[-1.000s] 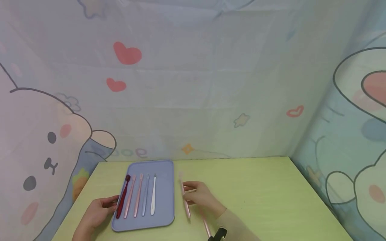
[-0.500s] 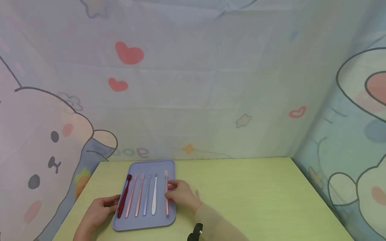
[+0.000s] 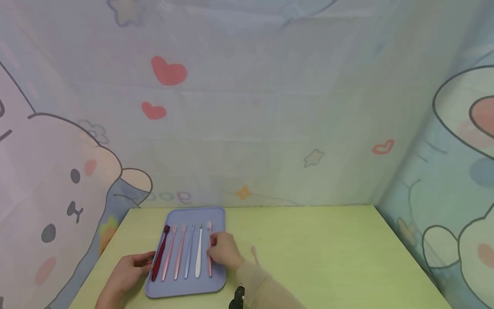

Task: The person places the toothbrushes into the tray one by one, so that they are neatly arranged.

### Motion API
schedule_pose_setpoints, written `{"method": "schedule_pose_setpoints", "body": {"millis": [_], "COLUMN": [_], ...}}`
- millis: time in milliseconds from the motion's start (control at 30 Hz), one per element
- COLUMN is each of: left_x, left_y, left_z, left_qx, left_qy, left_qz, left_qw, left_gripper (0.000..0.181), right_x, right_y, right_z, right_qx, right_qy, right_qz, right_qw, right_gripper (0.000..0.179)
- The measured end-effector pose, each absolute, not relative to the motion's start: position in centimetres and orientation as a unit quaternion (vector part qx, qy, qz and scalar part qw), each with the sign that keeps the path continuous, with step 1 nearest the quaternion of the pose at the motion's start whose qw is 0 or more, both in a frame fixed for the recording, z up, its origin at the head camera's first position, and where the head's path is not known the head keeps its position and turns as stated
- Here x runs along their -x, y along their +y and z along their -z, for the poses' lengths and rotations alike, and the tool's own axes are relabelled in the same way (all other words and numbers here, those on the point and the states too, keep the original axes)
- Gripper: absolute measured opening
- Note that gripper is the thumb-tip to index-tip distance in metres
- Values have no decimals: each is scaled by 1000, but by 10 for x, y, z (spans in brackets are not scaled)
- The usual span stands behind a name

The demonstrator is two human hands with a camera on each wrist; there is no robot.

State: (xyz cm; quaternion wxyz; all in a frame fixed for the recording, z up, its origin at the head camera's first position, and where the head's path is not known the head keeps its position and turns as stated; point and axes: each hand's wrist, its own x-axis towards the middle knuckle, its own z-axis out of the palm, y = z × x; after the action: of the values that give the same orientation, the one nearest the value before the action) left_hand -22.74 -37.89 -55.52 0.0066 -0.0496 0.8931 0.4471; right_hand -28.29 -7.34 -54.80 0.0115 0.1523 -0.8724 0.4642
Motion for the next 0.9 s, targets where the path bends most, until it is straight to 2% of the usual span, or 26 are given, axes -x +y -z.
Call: {"method": "schedule_pose_setpoints", "body": {"millis": [67, 200, 367, 900], "left_x": [227, 227, 227, 226], "left_y": [-378, -378, -379, -376], "left_z": [556, 557, 558, 554], "left_qx": [51, 53, 47, 44], "left_qy": [891, 887, 888, 889], "left_qz": [-452, -459, -457, -456], "left_qw": [7, 6, 0, 12], "left_gripper": [42, 41, 42, 41], "right_x": [282, 281, 279, 277], "right_y": [-75, -76, -78, -74], "right_z": [549, 549, 548, 551], "right_qx": [-162, -158, -151, -177], "right_qy": [-881, -889, -893, -899], "right_qz": [-443, -429, -425, -397], "right_qw": [21, 18, 12, 49], "right_gripper": [11, 10, 22, 13]}}
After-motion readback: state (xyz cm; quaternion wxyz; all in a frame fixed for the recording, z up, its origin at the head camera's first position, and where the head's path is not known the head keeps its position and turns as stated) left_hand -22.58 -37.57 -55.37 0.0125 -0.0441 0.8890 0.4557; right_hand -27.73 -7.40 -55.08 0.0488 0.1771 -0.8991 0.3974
